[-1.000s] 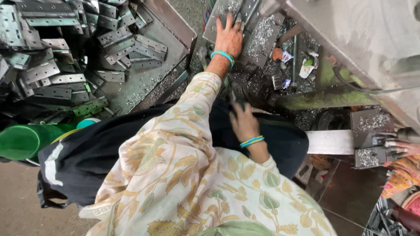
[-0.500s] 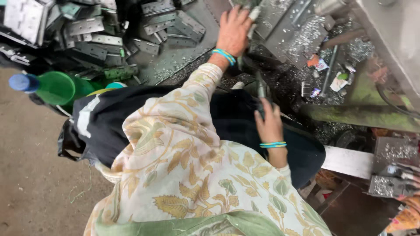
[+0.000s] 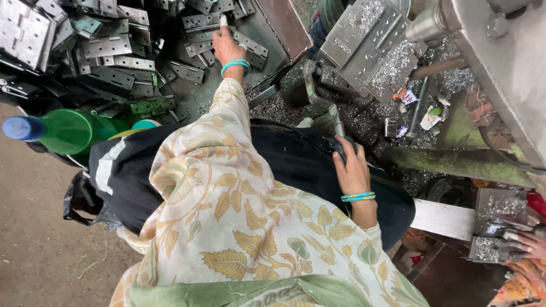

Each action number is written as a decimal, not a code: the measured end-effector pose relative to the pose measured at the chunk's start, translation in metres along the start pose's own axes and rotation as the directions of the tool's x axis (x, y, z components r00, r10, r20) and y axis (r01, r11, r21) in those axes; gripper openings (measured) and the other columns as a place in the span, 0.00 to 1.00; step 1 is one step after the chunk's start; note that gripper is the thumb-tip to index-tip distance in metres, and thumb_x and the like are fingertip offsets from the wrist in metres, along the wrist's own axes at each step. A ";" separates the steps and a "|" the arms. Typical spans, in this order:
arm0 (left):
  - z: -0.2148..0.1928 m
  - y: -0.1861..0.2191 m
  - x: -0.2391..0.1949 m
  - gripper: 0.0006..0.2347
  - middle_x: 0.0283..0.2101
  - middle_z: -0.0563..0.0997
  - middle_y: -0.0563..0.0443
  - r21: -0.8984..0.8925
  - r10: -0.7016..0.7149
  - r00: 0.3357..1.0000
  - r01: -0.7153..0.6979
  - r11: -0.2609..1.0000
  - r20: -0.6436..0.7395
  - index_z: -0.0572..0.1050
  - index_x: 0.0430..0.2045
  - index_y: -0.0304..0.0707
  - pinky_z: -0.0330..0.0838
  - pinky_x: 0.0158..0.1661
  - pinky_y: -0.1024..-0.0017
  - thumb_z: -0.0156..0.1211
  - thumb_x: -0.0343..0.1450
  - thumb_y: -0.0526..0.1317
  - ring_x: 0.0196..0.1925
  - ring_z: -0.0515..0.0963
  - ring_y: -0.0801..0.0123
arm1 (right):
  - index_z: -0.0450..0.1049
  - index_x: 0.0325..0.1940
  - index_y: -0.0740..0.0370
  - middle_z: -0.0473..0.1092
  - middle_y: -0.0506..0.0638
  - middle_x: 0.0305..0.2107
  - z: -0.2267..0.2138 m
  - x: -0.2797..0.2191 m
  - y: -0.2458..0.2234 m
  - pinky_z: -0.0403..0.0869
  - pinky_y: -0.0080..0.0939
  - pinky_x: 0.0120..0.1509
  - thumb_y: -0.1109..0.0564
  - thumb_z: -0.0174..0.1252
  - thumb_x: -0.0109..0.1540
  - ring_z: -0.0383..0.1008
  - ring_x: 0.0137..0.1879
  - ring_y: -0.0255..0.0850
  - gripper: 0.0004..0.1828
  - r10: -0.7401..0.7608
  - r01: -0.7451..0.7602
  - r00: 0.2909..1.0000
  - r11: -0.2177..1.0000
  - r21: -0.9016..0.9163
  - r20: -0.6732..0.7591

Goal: The person holds metal brackets one at a time under a drill press, operating the lever to drill holes in each piece and then placing them in a pile.

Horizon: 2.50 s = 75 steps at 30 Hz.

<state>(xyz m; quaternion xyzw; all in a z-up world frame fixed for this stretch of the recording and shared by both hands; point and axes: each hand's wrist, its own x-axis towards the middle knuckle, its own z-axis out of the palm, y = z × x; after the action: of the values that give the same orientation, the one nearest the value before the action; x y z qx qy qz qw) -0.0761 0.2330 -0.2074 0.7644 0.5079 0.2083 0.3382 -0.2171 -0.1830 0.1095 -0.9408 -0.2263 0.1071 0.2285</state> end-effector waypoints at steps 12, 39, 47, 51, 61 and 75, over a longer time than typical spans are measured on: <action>-0.141 0.166 -0.076 0.23 0.47 0.77 0.37 -0.296 0.788 0.614 -0.760 0.579 -0.035 0.75 0.48 0.37 0.73 0.51 0.54 0.57 0.59 0.19 0.51 0.76 0.39 | 0.68 0.67 0.42 0.65 0.64 0.58 0.000 -0.002 -0.002 0.73 0.59 0.53 0.52 0.56 0.66 0.73 0.54 0.66 0.23 0.057 -0.057 0.998 0.998 0.003 -0.002; -0.061 0.234 -0.218 0.10 0.58 0.76 0.52 0.184 0.825 0.401 -0.916 0.357 0.398 0.82 0.42 0.41 0.46 0.66 0.27 0.58 0.71 0.38 0.71 0.59 0.47 | 0.66 0.67 0.45 0.66 0.65 0.57 0.000 -0.005 0.003 0.76 0.63 0.47 0.51 0.55 0.66 0.76 0.45 0.68 0.23 0.040 -0.041 0.999 0.995 -0.091 -0.011; -0.050 0.245 -0.209 0.11 0.58 0.76 0.51 0.185 0.820 0.396 -0.918 0.350 0.414 0.82 0.44 0.41 0.46 0.65 0.26 0.58 0.71 0.40 0.71 0.58 0.47 | 0.59 0.72 0.39 0.53 0.75 0.63 0.090 -0.022 0.041 0.76 0.64 0.46 0.54 0.55 0.63 0.75 0.45 0.69 0.33 0.197 -0.152 0.959 0.964 -0.219 0.203; -0.049 0.228 -0.206 0.14 0.58 0.75 0.49 0.153 0.863 0.380 -0.925 0.348 0.334 0.81 0.47 0.41 0.46 0.63 0.26 0.57 0.69 0.41 0.69 0.58 0.46 | 0.59 0.72 0.39 0.57 0.72 0.62 0.099 -0.030 0.046 0.76 0.63 0.49 0.55 0.57 0.63 0.75 0.49 0.69 0.33 0.132 -0.119 0.984 0.987 -0.109 0.122; -0.023 0.247 -0.200 0.16 0.60 0.75 0.52 0.115 0.862 0.394 -0.919 0.377 0.318 0.80 0.51 0.40 0.46 0.64 0.26 0.56 0.70 0.39 0.71 0.57 0.46 | 0.65 0.67 0.41 0.62 0.65 0.59 0.025 -0.006 0.022 0.76 0.64 0.48 0.51 0.56 0.66 0.75 0.48 0.68 0.24 0.158 -0.144 0.983 0.978 -0.150 0.089; 0.000 0.257 -0.190 0.14 0.60 0.76 0.50 0.111 0.855 0.391 -0.920 0.376 0.339 0.81 0.48 0.39 0.41 0.65 0.23 0.54 0.70 0.38 0.72 0.56 0.45 | 0.64 0.69 0.44 0.62 0.64 0.61 0.015 -0.012 0.021 0.76 0.62 0.52 0.51 0.55 0.69 0.74 0.52 0.70 0.24 0.063 -0.062 0.998 0.996 -0.066 0.006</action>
<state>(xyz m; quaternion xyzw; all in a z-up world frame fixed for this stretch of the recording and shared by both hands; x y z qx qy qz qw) 0.0115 -0.0068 -0.0152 0.9741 -0.0041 0.1952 0.1144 -0.2240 -0.1997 0.0878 -0.9540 -0.2013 0.1104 0.1929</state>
